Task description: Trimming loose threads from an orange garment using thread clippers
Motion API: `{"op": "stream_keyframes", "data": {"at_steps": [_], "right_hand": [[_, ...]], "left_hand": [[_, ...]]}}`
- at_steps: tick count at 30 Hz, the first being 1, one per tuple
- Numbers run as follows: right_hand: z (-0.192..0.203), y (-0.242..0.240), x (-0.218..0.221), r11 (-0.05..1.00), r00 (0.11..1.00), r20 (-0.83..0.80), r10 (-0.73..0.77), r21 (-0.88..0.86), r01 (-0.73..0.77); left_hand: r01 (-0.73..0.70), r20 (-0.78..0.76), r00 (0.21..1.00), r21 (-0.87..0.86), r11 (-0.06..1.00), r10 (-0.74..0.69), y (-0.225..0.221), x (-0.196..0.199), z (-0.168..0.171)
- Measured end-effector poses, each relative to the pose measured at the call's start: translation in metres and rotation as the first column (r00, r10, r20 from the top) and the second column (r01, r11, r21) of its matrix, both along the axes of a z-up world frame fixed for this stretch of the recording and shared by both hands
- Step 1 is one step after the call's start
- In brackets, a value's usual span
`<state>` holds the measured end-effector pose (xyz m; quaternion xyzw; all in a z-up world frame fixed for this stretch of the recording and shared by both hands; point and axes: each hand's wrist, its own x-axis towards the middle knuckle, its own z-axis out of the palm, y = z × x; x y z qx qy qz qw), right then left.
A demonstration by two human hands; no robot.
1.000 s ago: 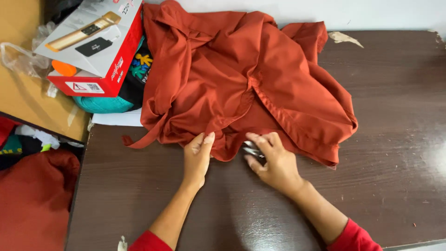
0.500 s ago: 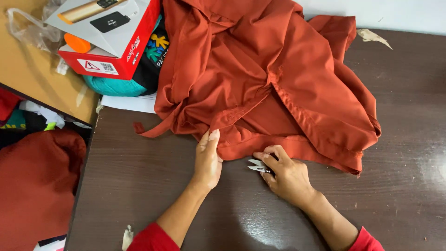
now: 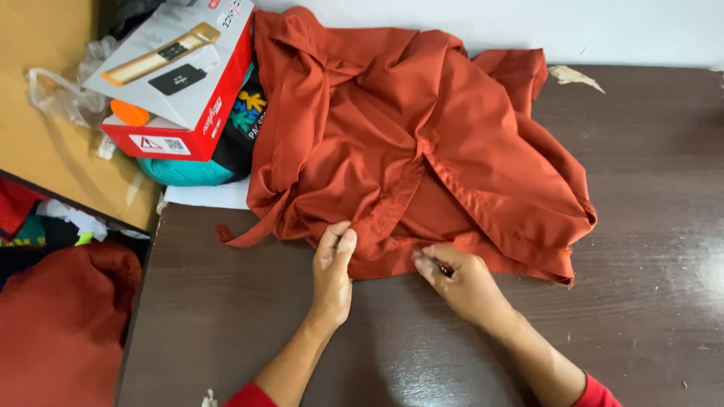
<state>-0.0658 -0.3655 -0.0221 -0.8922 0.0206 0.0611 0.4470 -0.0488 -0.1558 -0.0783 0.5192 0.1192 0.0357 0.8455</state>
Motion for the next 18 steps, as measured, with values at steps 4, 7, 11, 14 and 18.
{"op": "stream_keyframes", "data": {"at_steps": [4, 7, 11, 14, 18], "right_hand": [[0.013, 0.023, 0.013, 0.917, 0.992, -0.005, -0.124, 0.382, 0.117], [0.015, 0.038, 0.019, 0.776, 0.964, -0.159, -0.212, 0.572, 0.265], [0.007, 0.039, 0.017, 0.909, 0.981, 0.142, -0.134, 0.413, 0.064], [0.008, 0.043, 0.015, 0.952, 0.97, 0.235, -0.059, 0.307, -0.016], [-0.006, 0.042, 0.021, 0.956, 0.948, 0.316, -0.029, 0.285, -0.066]], "left_hand": [[0.034, 0.033, 0.999, 0.12, 0.992, -0.039, -0.002, -0.006, 0.005], [0.05, 0.034, 0.998, 0.188, 0.981, -0.058, -0.005, -0.011, 0.019], [0.128, 0.077, 0.987, 0.168, 0.977, -0.143, -0.004, -0.013, 0.027], [0.133, 0.048, 0.989, 0.154, 0.979, -0.142, -0.001, -0.015, 0.026], [0.03, 0.002, 0.999, 0.276, 0.961, -0.032, -0.006, -0.014, 0.031]]}}
